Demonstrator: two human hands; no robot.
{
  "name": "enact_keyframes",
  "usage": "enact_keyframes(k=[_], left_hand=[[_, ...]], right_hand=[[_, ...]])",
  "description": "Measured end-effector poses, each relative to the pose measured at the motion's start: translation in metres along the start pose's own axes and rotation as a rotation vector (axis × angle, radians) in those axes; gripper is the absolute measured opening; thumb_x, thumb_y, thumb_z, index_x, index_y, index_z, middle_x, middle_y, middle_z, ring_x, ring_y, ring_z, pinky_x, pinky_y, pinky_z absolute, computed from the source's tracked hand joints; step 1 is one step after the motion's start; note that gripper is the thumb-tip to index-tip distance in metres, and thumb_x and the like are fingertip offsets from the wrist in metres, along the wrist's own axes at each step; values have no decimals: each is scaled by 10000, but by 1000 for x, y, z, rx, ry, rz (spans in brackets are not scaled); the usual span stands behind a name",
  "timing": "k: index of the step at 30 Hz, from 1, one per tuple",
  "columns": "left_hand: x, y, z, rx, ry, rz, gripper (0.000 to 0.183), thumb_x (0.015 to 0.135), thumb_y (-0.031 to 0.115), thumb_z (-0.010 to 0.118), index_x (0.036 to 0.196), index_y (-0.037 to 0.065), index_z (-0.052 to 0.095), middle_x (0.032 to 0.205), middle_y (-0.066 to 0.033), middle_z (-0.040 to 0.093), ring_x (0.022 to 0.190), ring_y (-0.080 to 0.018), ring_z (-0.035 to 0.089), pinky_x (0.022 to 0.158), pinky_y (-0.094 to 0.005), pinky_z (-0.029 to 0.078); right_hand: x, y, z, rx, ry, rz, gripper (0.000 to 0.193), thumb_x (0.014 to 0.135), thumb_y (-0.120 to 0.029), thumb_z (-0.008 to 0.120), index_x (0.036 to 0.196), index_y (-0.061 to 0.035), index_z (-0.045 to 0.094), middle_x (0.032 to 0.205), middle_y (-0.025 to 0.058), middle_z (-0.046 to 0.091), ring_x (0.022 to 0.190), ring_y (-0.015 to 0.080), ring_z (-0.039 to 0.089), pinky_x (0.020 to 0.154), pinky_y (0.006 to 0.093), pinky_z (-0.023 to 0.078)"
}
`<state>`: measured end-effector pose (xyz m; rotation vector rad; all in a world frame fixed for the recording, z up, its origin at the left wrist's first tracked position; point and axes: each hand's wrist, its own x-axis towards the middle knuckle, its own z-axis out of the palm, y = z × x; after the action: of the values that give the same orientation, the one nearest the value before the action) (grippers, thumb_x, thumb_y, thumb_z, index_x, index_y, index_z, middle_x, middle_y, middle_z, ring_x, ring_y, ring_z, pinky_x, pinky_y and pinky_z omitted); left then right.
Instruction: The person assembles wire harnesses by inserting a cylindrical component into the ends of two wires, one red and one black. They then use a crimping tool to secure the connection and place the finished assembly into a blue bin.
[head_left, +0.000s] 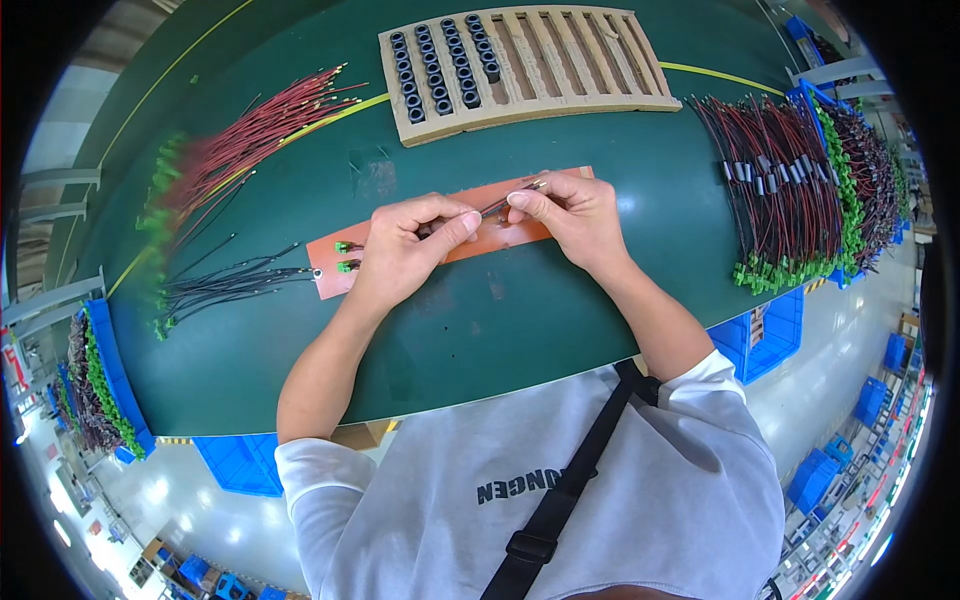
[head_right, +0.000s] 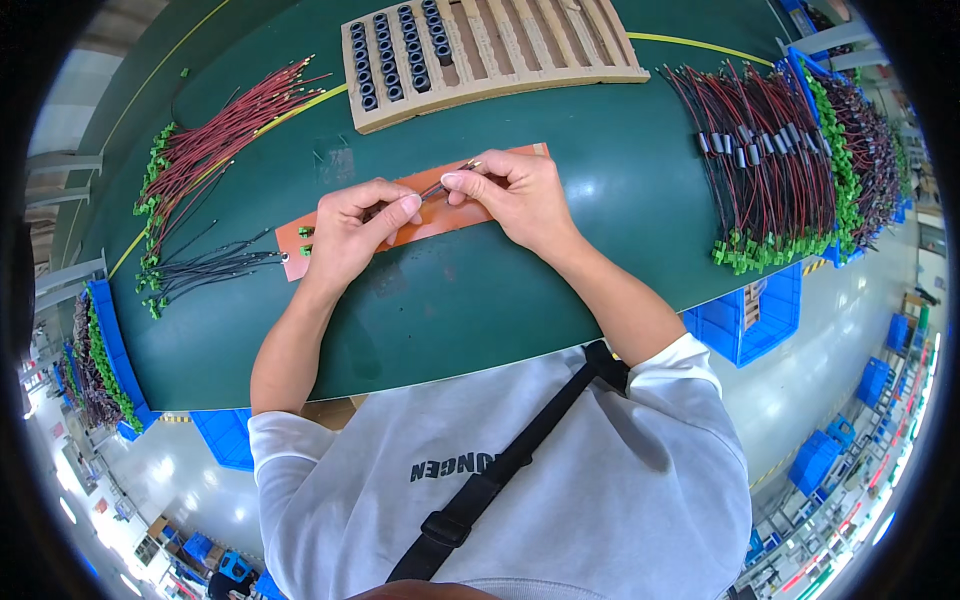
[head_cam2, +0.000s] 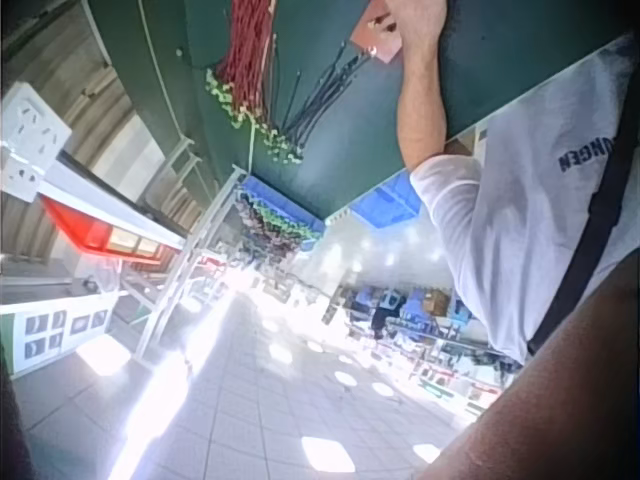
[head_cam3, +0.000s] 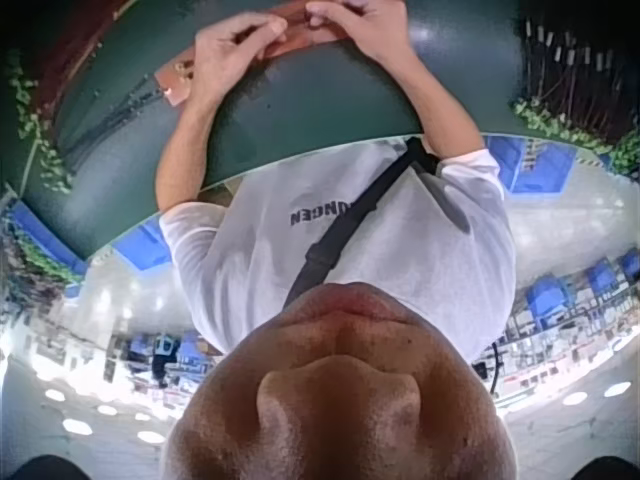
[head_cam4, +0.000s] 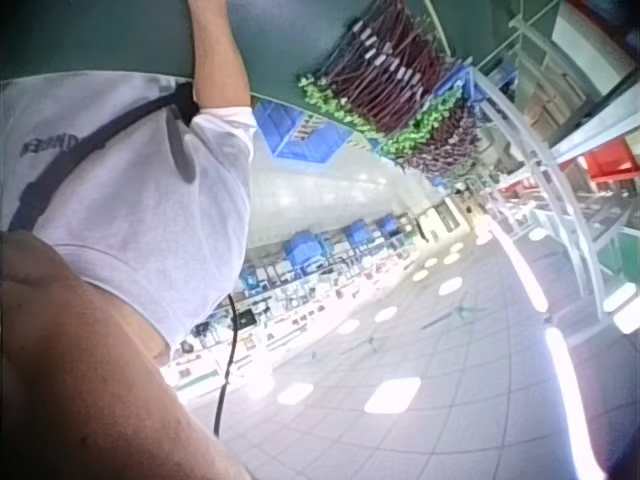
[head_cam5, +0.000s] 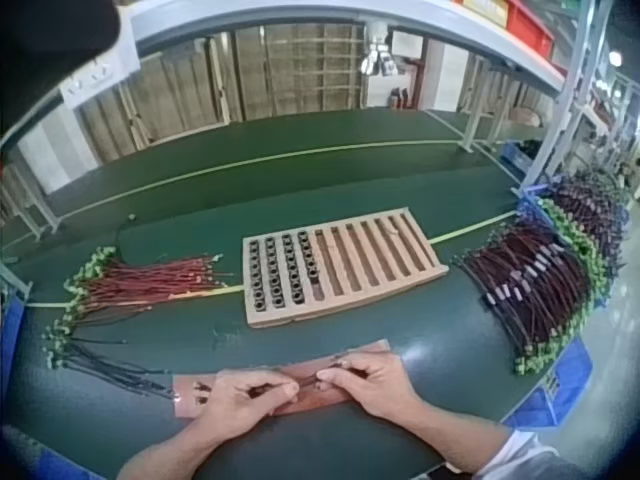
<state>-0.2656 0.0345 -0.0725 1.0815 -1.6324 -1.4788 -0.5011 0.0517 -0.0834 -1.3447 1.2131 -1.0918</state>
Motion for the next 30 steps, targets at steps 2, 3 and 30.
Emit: enact_keyframes(k=[2, 3, 30], left_hand=[[0, -3, -1, 2, -5, 13, 141, 987, 119, 715, 1029, 1, 779, 857, -51, 729, 627, -72, 559, 540, -232, 425], [1, -3, -1, 8, -7, 10, 142, 988, 122, 714, 1029, 3, 779, 856, -49, 729, 626, -70, 554, 538, -232, 420], [4, 17, -3, 139, -40, -101, 177, 998, 174, 704, 1003, 10, 770, 804, -5, 677, 733, -76, 571, 661, -255, 454]], right_hand=[[1, 1, -1, -31, 3, 5, 184, 963, -168, 757, 889, -2, 789, 813, 52, 769, 747, 85, 681, 705, 242, 542], [1, 0, 0, -14, 3, 8, 181, 963, -163, 756, 891, -1, 789, 811, 52, 769, 747, 85, 682, 700, 243, 543], [8, 3, 4, -22, 42, -175, 184, 931, -159, 771, 819, -14, 780, 713, 63, 764, 629, 93, 725, 553, 251, 545]])
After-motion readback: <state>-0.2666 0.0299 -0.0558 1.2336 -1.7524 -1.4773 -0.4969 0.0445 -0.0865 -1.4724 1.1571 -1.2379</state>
